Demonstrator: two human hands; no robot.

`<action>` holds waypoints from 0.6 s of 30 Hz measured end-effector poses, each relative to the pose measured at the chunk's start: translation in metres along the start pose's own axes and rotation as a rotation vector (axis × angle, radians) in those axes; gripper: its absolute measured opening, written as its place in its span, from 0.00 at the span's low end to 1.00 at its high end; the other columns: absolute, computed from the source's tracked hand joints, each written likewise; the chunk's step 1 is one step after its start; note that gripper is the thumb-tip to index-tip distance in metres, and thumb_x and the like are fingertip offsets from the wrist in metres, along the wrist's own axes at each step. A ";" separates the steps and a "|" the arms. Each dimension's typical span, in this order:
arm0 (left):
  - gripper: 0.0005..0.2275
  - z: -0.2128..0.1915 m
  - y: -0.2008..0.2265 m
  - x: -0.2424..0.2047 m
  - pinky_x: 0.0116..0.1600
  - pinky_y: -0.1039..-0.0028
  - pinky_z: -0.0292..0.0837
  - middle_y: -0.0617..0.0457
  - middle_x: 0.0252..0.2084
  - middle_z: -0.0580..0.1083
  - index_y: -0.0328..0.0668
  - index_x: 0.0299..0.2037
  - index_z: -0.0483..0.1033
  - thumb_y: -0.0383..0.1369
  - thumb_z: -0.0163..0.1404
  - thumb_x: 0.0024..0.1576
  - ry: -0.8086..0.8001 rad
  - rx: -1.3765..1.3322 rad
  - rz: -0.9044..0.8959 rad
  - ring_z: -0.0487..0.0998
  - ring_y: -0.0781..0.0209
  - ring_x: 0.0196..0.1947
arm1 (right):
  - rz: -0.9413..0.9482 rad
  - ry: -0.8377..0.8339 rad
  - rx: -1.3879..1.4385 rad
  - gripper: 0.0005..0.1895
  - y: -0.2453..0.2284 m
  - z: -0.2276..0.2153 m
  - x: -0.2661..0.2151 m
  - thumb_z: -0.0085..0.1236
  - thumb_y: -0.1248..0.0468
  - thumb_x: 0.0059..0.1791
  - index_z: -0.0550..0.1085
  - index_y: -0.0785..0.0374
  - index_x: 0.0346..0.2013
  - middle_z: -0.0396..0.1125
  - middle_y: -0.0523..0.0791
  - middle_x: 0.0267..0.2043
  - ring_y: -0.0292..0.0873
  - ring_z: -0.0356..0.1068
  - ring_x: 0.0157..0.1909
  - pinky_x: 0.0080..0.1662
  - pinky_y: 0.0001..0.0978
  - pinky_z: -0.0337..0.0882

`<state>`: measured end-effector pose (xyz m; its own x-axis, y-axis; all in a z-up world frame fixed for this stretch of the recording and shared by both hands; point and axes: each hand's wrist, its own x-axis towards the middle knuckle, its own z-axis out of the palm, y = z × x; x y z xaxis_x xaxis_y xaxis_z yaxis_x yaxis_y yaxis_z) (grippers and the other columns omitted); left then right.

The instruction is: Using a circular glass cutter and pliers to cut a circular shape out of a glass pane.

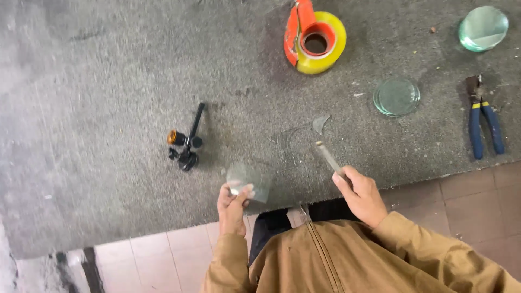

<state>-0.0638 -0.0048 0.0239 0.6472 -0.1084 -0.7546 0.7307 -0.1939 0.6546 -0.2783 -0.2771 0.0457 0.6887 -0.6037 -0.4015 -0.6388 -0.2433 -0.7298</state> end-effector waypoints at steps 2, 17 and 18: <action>0.09 0.005 -0.007 0.002 0.41 0.80 0.70 0.45 0.44 0.85 0.45 0.53 0.76 0.26 0.60 0.65 0.040 0.023 0.014 0.87 0.61 0.41 | -0.028 -0.011 -0.134 0.15 0.003 -0.005 0.009 0.57 0.51 0.60 0.77 0.59 0.40 0.75 0.56 0.27 0.64 0.78 0.33 0.40 0.56 0.75; 0.03 -0.048 -0.014 0.027 0.42 0.72 0.73 0.49 0.37 0.88 0.46 0.40 0.81 0.29 0.59 0.66 0.087 0.302 0.024 0.80 0.65 0.33 | 0.056 0.851 -0.737 0.43 0.284 -0.240 0.075 0.86 0.34 0.52 0.72 0.61 0.59 0.69 0.60 0.62 0.75 0.71 0.57 0.47 0.74 0.66; 0.02 -0.049 -0.015 0.025 0.38 0.74 0.72 0.47 0.36 0.87 0.45 0.42 0.80 0.28 0.60 0.66 0.070 0.256 0.037 0.80 0.64 0.31 | -0.036 0.740 -0.765 0.41 0.315 -0.254 0.081 0.86 0.37 0.54 0.74 0.66 0.59 0.70 0.58 0.57 0.66 0.73 0.56 0.50 0.61 0.70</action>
